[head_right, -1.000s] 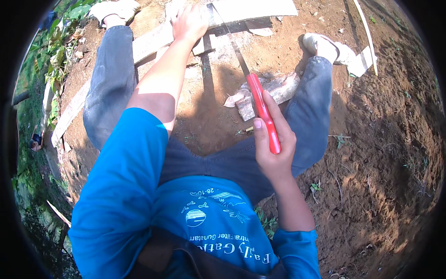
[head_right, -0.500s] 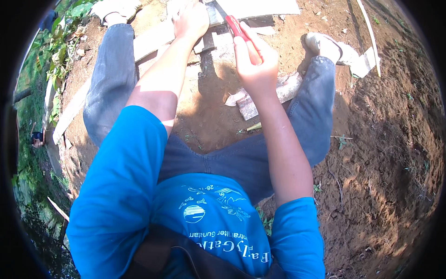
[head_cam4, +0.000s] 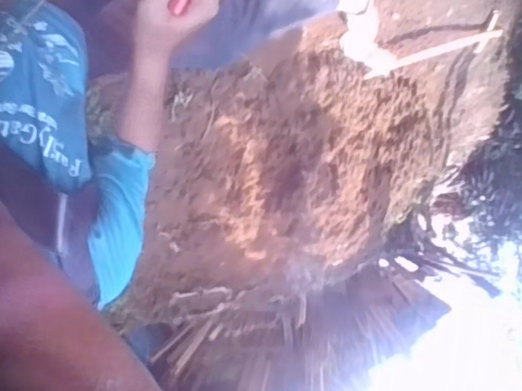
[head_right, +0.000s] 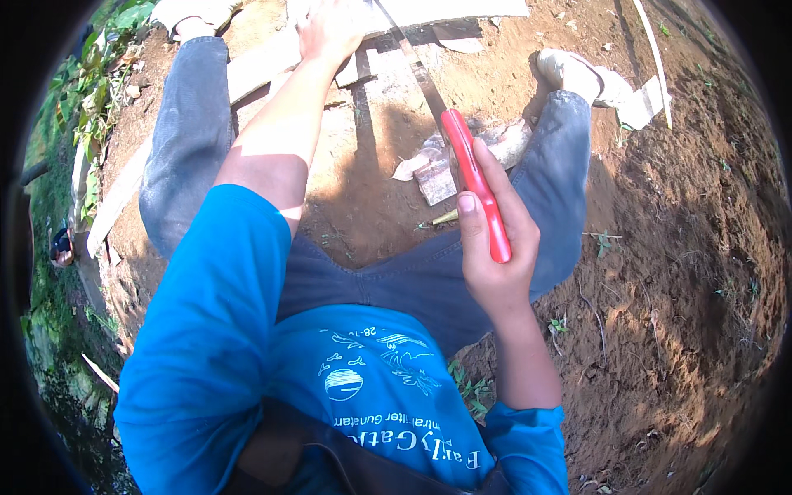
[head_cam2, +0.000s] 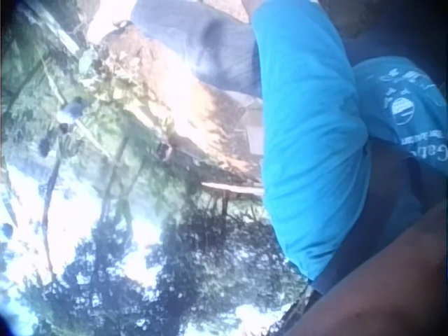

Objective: The person sits on the ground in an outdoor area and uses a red hand saw to cut a piece of light-colored wood. They hold the wood steady with their left hand while sawing with their right hand, occasionally adjusting the wood's position to continue the cut.

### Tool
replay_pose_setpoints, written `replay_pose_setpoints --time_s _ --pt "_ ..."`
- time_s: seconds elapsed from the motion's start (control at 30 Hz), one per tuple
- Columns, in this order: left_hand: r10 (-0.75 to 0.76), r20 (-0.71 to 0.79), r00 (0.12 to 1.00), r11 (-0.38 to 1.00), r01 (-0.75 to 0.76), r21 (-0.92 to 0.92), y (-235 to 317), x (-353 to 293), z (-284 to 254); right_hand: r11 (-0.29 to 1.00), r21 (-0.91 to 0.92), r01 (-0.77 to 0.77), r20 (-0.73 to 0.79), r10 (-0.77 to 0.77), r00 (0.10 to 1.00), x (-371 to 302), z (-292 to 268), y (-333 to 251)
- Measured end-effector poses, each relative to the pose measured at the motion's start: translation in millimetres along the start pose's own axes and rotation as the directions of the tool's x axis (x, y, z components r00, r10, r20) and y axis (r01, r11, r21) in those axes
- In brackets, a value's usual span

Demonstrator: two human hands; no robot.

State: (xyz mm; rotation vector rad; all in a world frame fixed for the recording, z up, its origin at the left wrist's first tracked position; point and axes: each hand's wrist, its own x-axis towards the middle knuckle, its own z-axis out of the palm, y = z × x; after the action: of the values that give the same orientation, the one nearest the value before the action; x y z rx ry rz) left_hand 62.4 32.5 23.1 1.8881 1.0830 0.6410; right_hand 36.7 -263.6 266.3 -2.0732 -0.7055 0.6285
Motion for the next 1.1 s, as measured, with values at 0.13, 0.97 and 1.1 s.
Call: replay_pose_setpoints --time_s 0.13,0.97,1.1 --pt "-0.017 0.037 0.999 0.998 0.019 -0.056 -2.8 -5.2 -5.8 1.0 -0.002 0.016 -0.048 -0.016 0.999 39.5 19.4 3.8" --pt "-0.079 0.176 0.981 0.954 0.125 -0.272 12.1 5.5 -27.3 0.99 0.047 0.132 -0.003 -0.132 0.991 63.9 41.5 58.4" --pt "-0.073 0.199 0.977 0.94 0.134 -0.313 14.8 7.0 -21.1 0.998 -0.053 0.021 0.016 -0.02 1.0 25.5 -2.8 -6.5"
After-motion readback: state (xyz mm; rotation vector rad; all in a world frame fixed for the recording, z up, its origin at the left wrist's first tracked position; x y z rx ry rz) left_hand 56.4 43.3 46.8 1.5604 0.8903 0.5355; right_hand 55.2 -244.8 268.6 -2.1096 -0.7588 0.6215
